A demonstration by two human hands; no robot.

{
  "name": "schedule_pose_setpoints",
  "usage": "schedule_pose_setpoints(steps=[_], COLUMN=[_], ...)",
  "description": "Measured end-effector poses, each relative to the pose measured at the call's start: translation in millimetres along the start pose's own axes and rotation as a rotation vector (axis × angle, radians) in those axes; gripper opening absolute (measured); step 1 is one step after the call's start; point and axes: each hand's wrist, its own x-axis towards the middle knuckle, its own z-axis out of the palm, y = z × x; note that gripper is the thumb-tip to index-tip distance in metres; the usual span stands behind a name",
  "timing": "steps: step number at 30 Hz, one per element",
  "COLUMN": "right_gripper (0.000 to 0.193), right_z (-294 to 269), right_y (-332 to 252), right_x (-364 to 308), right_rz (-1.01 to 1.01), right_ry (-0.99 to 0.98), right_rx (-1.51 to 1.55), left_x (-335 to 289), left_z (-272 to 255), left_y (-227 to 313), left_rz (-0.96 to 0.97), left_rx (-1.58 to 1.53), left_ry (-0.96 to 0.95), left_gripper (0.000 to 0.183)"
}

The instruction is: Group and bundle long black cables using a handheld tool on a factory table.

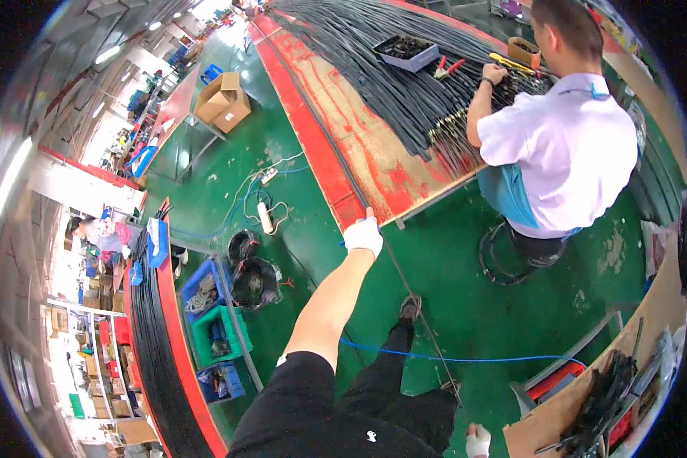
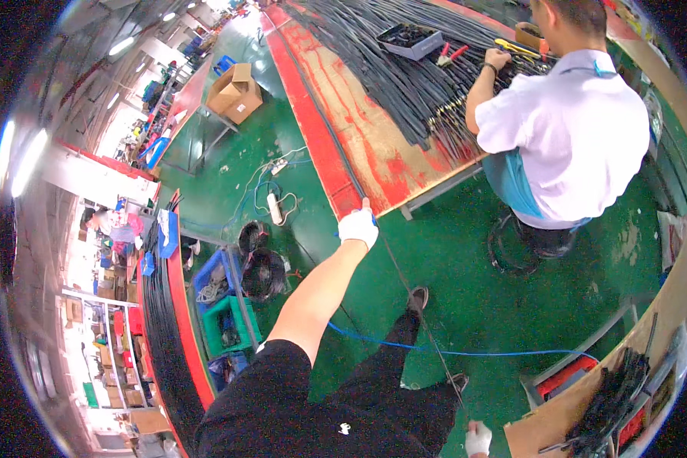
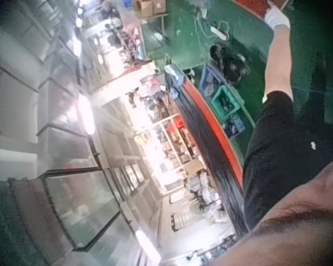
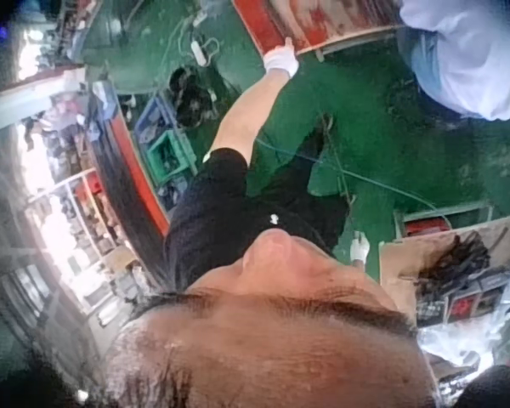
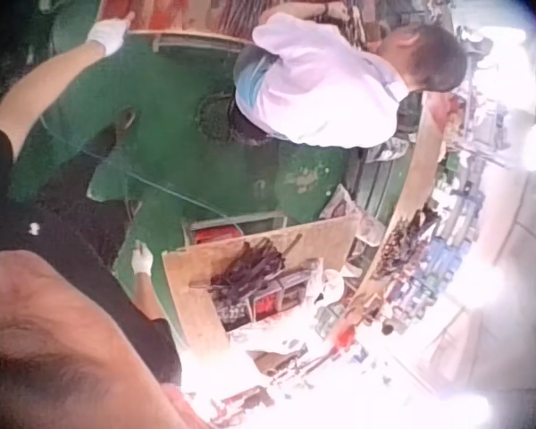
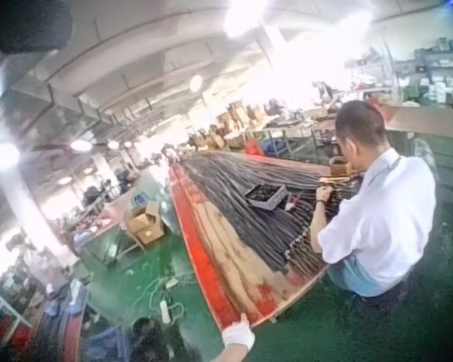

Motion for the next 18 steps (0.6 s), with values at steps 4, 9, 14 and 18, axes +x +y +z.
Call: schedule_pose_setpoints(steps=[4, 9, 14, 18], right_gripper=[0.038, 0.049, 0.052, 0.052], right_z=[15.0, 104.1, 102.0, 59.8], right_y=[-241.6, -453.3, -464.9, -375.3], right_x=[106.6, 262.3, 195.1, 133.4], right_rz=[-0.196, -0.345, -0.299, -0.224], right_ry=[-0.286, -0.166, -0.057, -0.06], right_rx=[0.321, 0.344, 0.16, 0.147], left_x=[-5.5, 4.5, 8.6, 10.0], left_z=[1.7, -6.4, 17.8, 13.8], left_y=[-6.0, 26.0, 3.0, 8.3], left_rz=[-0.011, -0.014, -0.096, -0.072], left_rx=[-0.092, -0.058, -0.014, 0.054], left_ry=[-0.042, -0.049, 0.098, 0.066], left_gripper=[0.07, 0.07, 0.06, 0.055])
